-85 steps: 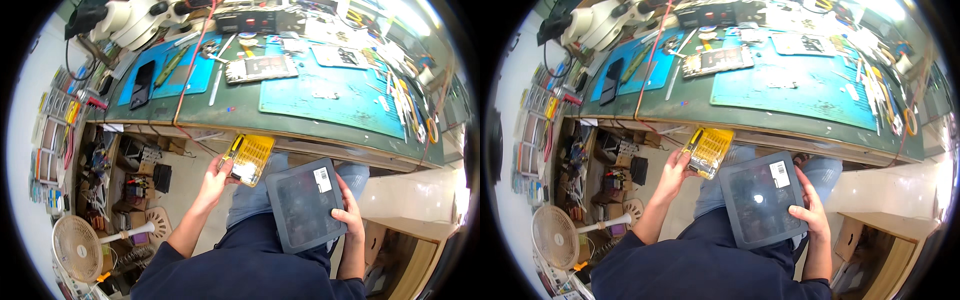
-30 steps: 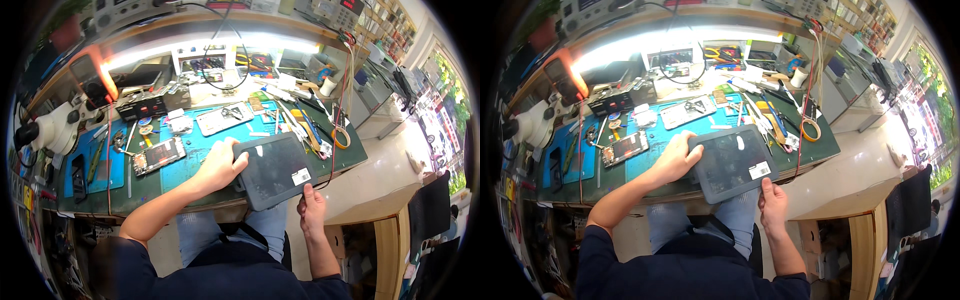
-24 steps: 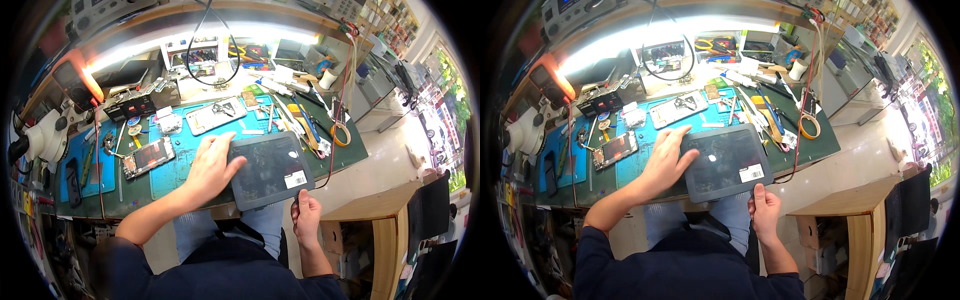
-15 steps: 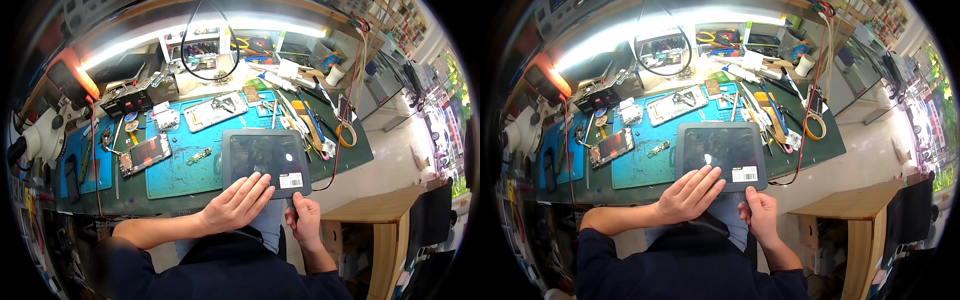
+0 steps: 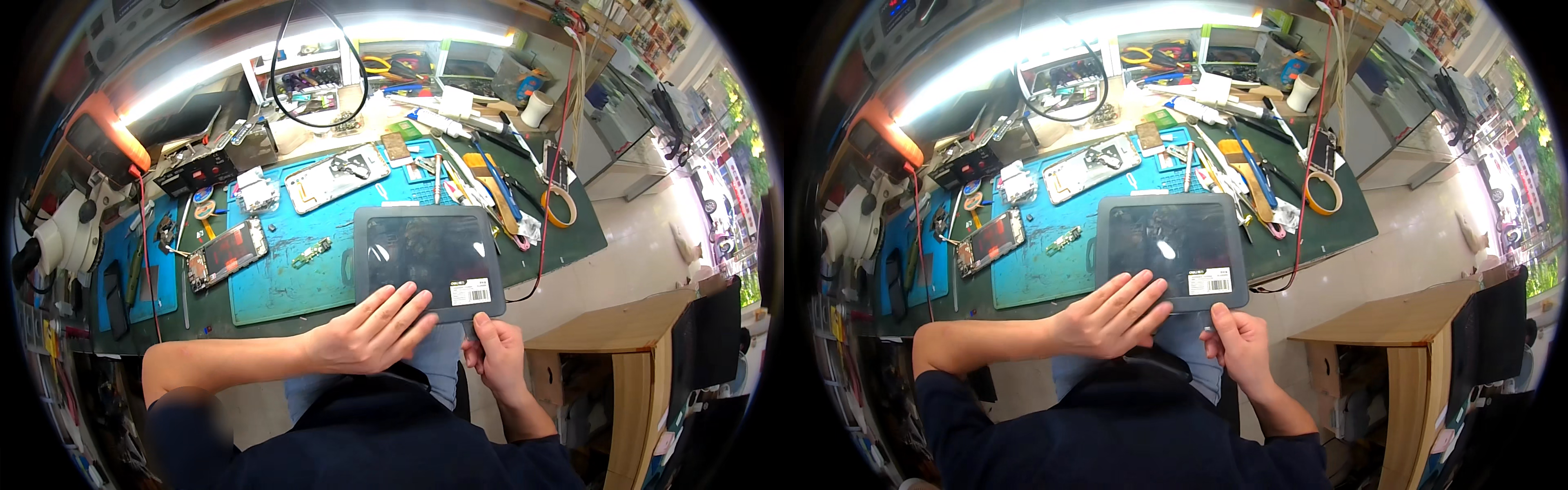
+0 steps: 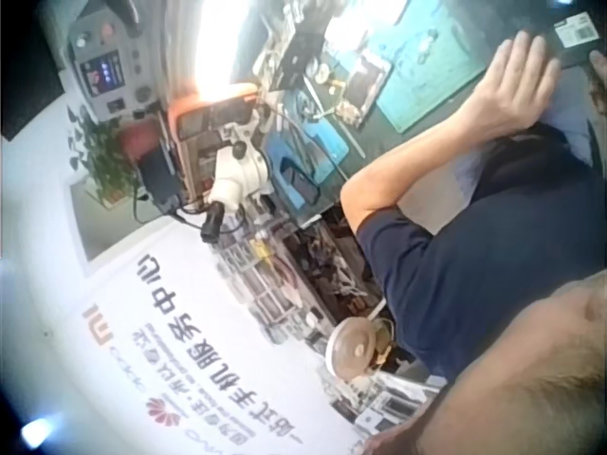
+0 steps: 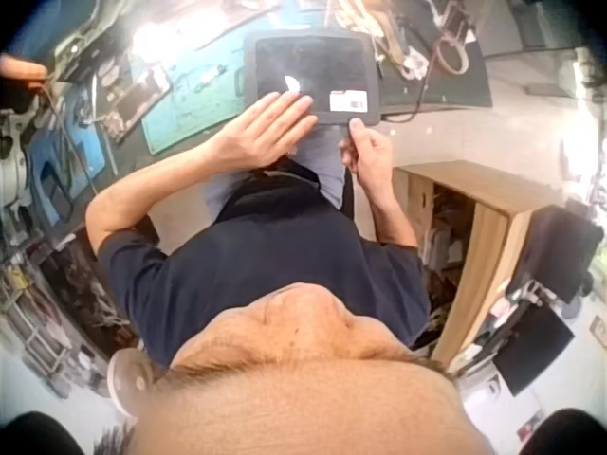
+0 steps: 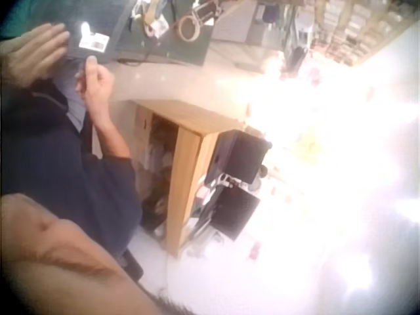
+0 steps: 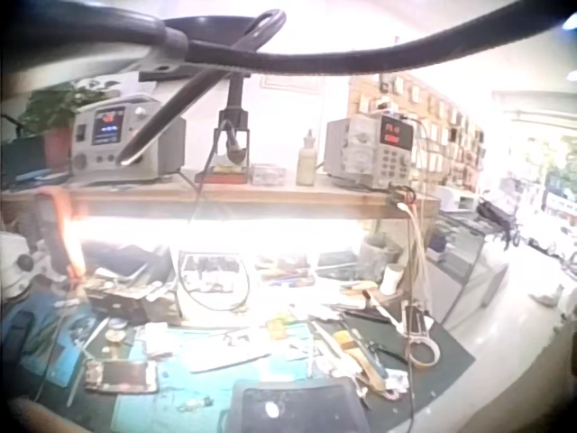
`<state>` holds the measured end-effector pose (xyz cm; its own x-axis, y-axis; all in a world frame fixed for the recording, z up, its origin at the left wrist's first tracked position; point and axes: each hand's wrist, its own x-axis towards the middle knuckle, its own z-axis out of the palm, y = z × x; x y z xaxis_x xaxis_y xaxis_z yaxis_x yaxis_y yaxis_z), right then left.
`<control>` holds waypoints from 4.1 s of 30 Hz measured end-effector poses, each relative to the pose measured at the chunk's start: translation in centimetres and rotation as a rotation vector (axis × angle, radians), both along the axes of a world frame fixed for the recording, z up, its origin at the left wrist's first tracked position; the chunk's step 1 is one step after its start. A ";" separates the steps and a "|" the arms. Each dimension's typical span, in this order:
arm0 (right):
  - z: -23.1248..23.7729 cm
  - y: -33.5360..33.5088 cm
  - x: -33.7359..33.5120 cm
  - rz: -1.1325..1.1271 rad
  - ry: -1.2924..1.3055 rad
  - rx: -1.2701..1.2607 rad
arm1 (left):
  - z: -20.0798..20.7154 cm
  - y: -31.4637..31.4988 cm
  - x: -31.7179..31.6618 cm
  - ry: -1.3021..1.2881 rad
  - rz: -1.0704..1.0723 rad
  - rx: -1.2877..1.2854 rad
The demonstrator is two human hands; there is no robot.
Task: The person uses a hot air gun and soldering iron to work on a small circuit board, applying flux and soldering components. They retrieve a replacement part from a parts box and continue soldering the board.
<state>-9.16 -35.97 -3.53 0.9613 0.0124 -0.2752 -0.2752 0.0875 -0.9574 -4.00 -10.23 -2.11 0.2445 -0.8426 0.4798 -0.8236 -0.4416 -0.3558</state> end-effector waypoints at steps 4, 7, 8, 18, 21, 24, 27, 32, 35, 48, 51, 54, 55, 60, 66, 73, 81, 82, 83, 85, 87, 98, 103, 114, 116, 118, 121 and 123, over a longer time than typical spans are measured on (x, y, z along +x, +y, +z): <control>3.7 -0.8 1.1 0.097 -0.189 -0.059 | 2.3 0.6 0.3 0.183 0.007 -0.270; 5.3 -2.4 4.7 0.092 -0.503 -0.084 | 3.6 1.7 3.9 0.348 0.058 -0.560; 6.6 -2.5 6.3 0.038 -0.517 -0.114 | 4.4 2.1 5.2 0.471 0.124 -0.630; 4.8 -6.1 12.8 0.226 -0.301 -1.118 | -0.6 2.1 12.6 1.091 0.312 -1.086; 2.7 -5.1 11.9 0.096 -0.415 -1.189 | -0.8 2.3 12.1 1.248 0.347 -1.048; 1.6 -4.3 11.6 0.029 -0.522 -1.198 | -0.9 3.2 11.6 1.316 0.414 -0.998; 1.5 -5.1 12.6 -0.036 -0.625 -1.177 | -0.3 3.2 11.5 1.320 0.428 -0.993; 1.3 -4.3 14.2 -0.050 -0.649 -1.420 | -1.1 3.2 11.8 1.263 0.438 -0.969; 0.9 -4.2 14.7 -0.045 -0.730 -1.526 | -1.7 3.4 11.9 1.166 0.485 -0.947; 2.3 -4.7 13.4 -0.039 -0.649 -1.391 | -0.3 3.3 11.1 0.922 0.538 -0.831; 1.1 -5.2 12.2 -0.020 -0.605 -1.421 | 0.3 3.3 10.9 0.863 0.496 -0.827; 0.9 -5.5 12.2 -0.132 -0.639 -1.525 | 2.0 3.4 9.8 0.792 0.483 -0.826; 1.2 -5.2 12.5 -0.199 -0.627 -1.498 | 2.6 3.9 8.8 0.775 0.476 -0.838; 3.8 -7.2 11.9 -0.542 -0.845 -0.977 | 2.8 6.5 4.7 0.669 0.506 -0.875; 4.4 -7.2 10.9 -0.411 -0.812 -0.839 | -0.5 9.0 1.4 0.572 0.730 -0.776; 1.7 -9.4 11.0 -0.224 -0.493 -0.764 | 0.0 10.0 0.5 0.491 0.833 -0.865; 3.0 -10.0 9.7 -0.485 -0.569 -0.737 | 1.7 13.8 2.5 0.461 0.831 -0.696; 3.0 -10.0 9.7 -0.477 -0.575 -0.736 | 1.7 14.0 2.8 0.463 0.804 -0.648; 2.8 -10.0 9.7 -0.482 -0.570 -0.737 | 1.6 14.2 2.9 0.514 0.835 -0.667; 2.7 -9.9 9.8 -0.495 -0.562 -0.738 | 1.7 14.6 3.3 0.557 0.834 -0.666; 2.7 -9.8 9.9 -0.502 -0.564 -0.738 | 1.8 14.9 3.6 0.600 0.829 -0.621; 3.1 -10.2 10.3 -0.507 -0.568 -0.739 | 0.8 11.2 3.7 0.754 0.478 -0.536; 3.5 -9.1 10.3 -0.549 -0.599 -0.771 | 0.0 11.3 2.2 0.822 0.505 -0.575; 4.1 -11.2 8.9 -0.275 -1.069 -0.745 | 2.8 22.4 -1.4 0.669 0.900 -0.775; 4.4 -10.9 8.6 -0.215 -1.128 -0.721 | 3.1 22.1 -1.5 0.783 0.873 -0.682; 4.0 -9.5 7.6 -0.062 -1.268 -0.847 | 2.3 22.1 -1.1 0.790 0.790 -0.585; 6.0 -1.3 5.3 0.372 -1.203 -1.093 | 1.8 21.3 -0.1 0.737 0.777 -0.455; 5.7 1.4 5.3 0.694 -1.239 -1.241 | 1.7 20.9 0.5 0.706 0.753 -0.401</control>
